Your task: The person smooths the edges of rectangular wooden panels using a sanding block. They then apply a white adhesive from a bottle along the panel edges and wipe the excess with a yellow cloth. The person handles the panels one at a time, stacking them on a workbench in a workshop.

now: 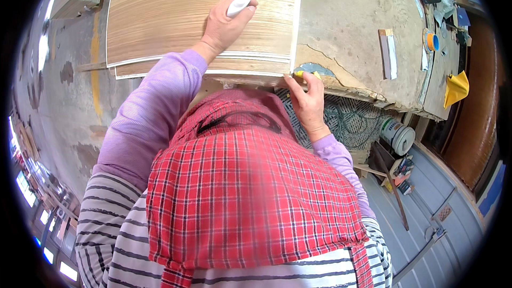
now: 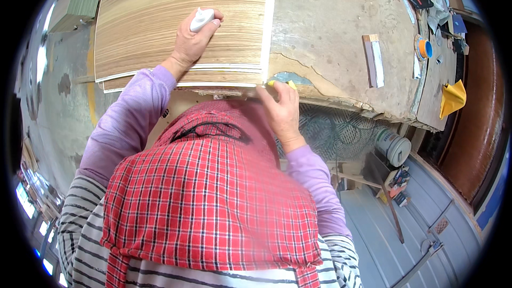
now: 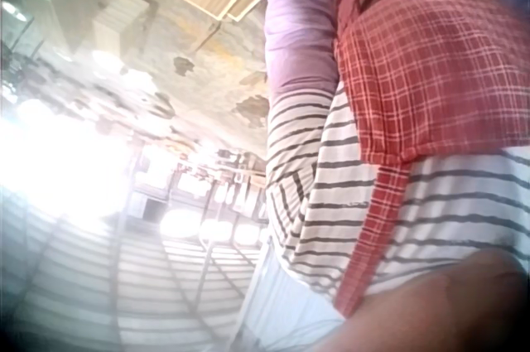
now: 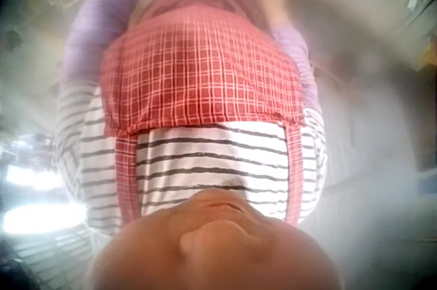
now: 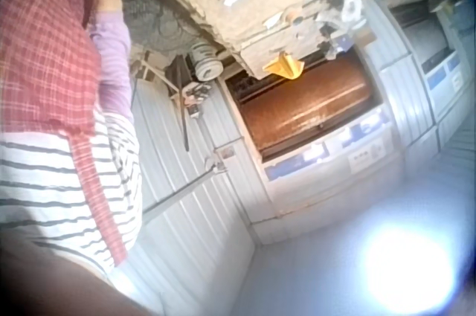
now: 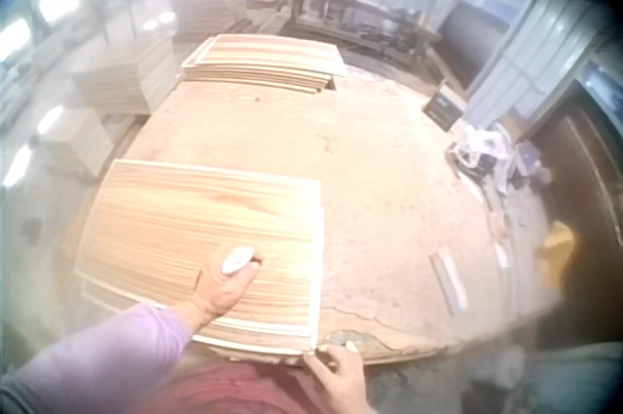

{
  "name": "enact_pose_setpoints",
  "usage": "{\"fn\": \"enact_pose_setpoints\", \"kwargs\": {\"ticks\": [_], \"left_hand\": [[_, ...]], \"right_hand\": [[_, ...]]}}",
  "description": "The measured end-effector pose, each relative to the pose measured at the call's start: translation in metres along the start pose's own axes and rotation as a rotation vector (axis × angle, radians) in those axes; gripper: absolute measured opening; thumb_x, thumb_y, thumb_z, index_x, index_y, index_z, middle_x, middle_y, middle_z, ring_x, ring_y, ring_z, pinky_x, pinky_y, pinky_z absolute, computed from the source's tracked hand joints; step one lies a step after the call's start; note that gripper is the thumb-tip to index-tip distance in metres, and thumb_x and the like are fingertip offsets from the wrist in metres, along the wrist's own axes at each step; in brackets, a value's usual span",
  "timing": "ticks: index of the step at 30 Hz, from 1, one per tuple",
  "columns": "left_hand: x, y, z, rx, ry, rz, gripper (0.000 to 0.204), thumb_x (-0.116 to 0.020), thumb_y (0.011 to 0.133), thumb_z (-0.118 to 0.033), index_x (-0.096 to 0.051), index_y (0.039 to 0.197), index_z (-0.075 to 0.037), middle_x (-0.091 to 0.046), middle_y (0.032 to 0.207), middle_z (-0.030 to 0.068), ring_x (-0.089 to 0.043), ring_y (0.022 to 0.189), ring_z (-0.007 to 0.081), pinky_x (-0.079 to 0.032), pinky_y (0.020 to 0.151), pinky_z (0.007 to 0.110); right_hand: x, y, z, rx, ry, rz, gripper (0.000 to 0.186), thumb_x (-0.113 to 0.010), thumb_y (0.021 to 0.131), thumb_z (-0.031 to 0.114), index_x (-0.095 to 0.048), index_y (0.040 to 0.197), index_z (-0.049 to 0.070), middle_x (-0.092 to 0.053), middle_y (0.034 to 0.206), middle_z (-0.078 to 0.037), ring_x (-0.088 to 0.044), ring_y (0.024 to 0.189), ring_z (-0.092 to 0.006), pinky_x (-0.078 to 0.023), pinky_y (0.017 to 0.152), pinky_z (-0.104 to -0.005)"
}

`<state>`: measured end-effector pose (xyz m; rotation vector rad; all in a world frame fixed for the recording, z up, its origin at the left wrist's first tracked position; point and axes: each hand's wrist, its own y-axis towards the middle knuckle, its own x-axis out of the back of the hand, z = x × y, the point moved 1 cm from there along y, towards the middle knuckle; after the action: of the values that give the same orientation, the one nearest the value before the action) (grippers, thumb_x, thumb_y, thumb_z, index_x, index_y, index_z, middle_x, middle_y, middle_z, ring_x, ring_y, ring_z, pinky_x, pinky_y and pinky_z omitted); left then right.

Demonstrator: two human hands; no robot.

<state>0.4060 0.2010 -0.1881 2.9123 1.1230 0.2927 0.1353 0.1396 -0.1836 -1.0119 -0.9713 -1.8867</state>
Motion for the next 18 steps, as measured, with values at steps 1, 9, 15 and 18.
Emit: {"fn": "enact_pose_setpoints", "kwargs": {"ticks": [1,9,15,18], "left_hand": [[0.000,0.000,0.000,-0.006,0.008,0.003,0.011,-0.063,0.081,-0.011,-0.067,0.091,-0.006,-0.063,0.089,0.0052,-0.060,0.084,0.0163,-0.048,0.076,0.028],[0.000,0.001,0.007,-0.039,0.004,0.041,0.011,-0.059,0.086,-0.007,-0.062,0.096,-0.004,-0.062,0.089,-0.0009,-0.055,0.083,0.0073,-0.044,0.075,0.022],[0.000,0.000,0.004,-0.031,0.028,0.044,0.011,-0.059,0.086,-0.007,-0.062,0.096,-0.004,-0.062,0.088,-0.0003,-0.055,0.083,0.0077,-0.044,0.076,0.023],[0.000,0.000,0.003,-0.043,0.050,0.043,0.011,-0.059,0.086,-0.007,-0.062,0.096,-0.004,-0.062,0.088,-0.0003,-0.055,0.082,0.0078,-0.045,0.076,0.023]], "right_hand": [[-0.001,0.000,0.001,0.023,-0.027,0.002,0.046,-0.067,0.067,-0.003,-0.064,0.109,0.015,-0.052,0.103,-0.011,-0.053,0.093,-0.0287,-0.044,0.080,-0.0396],[-0.003,0.006,0.005,0.002,-0.042,0.014,0.036,-0.063,0.069,0.007,-0.066,0.103,0.017,-0.053,0.105,-0.009,-0.052,0.101,-0.0272,-0.042,0.087,-0.0411],[0.000,0.001,-0.004,0.002,-0.066,0.001,0.039,-0.065,0.068,0.005,-0.065,0.105,0.016,-0.054,0.103,-0.010,-0.053,0.097,-0.0286,-0.043,0.087,-0.0419],[0.004,-0.002,-0.006,-0.008,-0.049,-0.009,0.045,-0.067,0.066,0.001,-0.064,0.109,0.016,-0.053,0.104,-0.011,-0.054,0.096,-0.0303,-0.044,0.085,-0.0431]]}}
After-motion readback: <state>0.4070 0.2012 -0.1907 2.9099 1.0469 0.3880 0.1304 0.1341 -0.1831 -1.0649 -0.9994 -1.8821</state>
